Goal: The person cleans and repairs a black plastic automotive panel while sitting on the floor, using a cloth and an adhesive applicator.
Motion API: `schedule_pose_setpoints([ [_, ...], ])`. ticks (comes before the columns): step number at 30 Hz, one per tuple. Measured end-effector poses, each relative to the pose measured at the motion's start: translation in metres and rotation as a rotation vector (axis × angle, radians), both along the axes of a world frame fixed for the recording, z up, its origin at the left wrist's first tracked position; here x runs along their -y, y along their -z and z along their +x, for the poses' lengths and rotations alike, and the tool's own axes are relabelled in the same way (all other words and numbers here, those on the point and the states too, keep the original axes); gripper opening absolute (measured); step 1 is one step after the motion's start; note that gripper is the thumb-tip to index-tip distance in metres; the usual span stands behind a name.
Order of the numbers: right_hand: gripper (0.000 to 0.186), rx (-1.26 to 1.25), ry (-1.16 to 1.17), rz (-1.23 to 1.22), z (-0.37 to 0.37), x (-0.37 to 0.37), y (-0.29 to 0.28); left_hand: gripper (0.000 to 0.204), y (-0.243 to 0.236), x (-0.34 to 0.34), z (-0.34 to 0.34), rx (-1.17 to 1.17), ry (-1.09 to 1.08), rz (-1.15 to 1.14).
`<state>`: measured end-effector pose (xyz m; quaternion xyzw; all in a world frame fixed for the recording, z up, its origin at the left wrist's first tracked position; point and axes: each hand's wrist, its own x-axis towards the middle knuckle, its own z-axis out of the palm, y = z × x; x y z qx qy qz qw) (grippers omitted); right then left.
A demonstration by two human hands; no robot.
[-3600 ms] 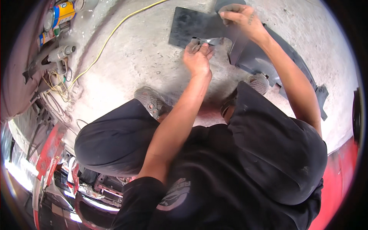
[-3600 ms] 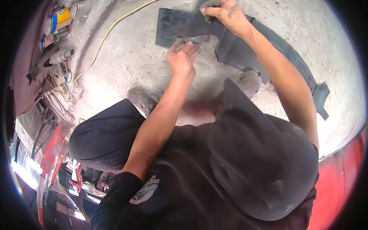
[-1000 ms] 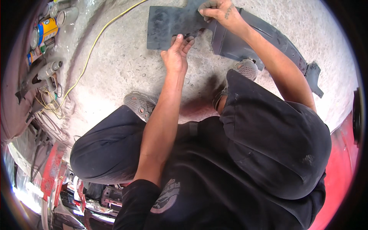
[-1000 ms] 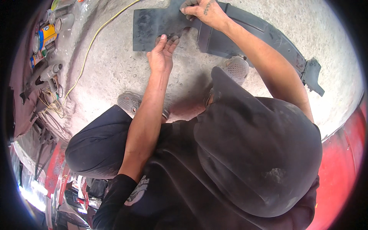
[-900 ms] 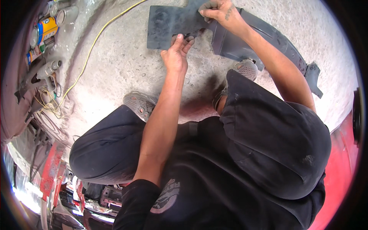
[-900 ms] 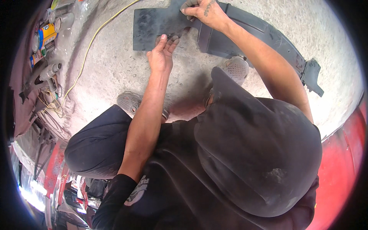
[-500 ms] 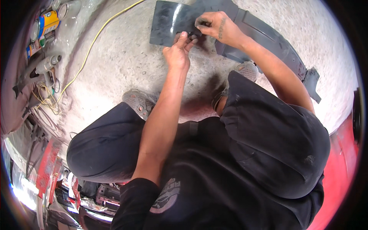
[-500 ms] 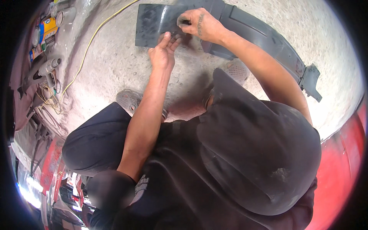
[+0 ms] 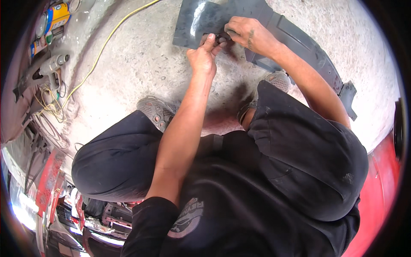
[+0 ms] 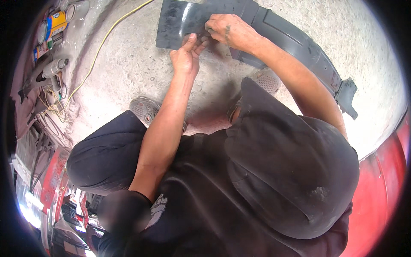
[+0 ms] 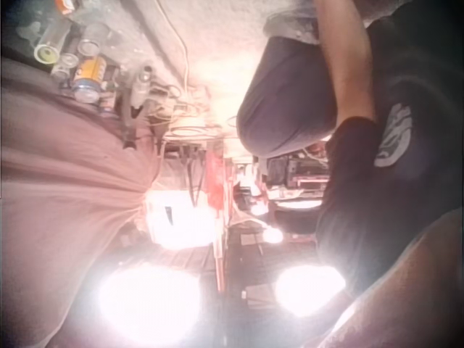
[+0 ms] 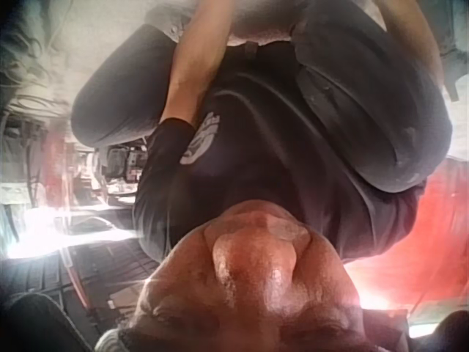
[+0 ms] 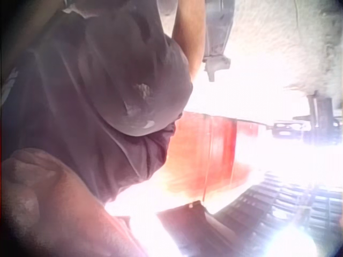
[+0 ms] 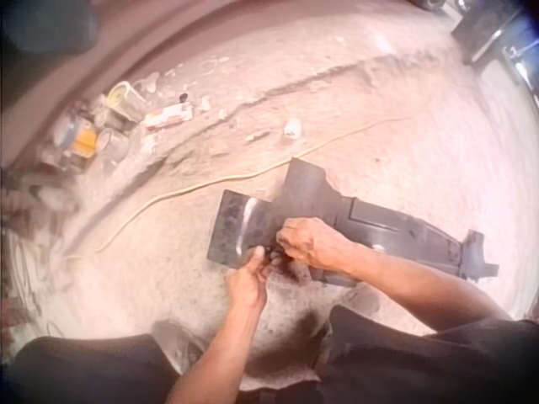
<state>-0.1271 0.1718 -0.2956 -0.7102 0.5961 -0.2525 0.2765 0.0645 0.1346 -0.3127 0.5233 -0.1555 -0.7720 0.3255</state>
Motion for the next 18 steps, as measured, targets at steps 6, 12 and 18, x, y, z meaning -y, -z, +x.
schedule_pose_setpoints([
  [6, 0.019, 0.032, 0.032, 0.019, -0.0007, 0.0009, 0.0001, 0.021, 0.0014, -0.0015, -0.0012, -0.03, 0.0, -0.049],
  [12, 0.019, 0.033, 0.022, -0.003, -0.0036, 0.0011, 0.0035, 0.025, -0.0002, -0.003, -0.0046, 0.038, -0.027, -0.062],
  [18, 0.018, 0.033, 0.037, 0.009, -0.0041, -0.0007, 0.0044, 0.026, -0.0011, -0.0032, -0.0054, 0.043, -0.021, -0.067],
])
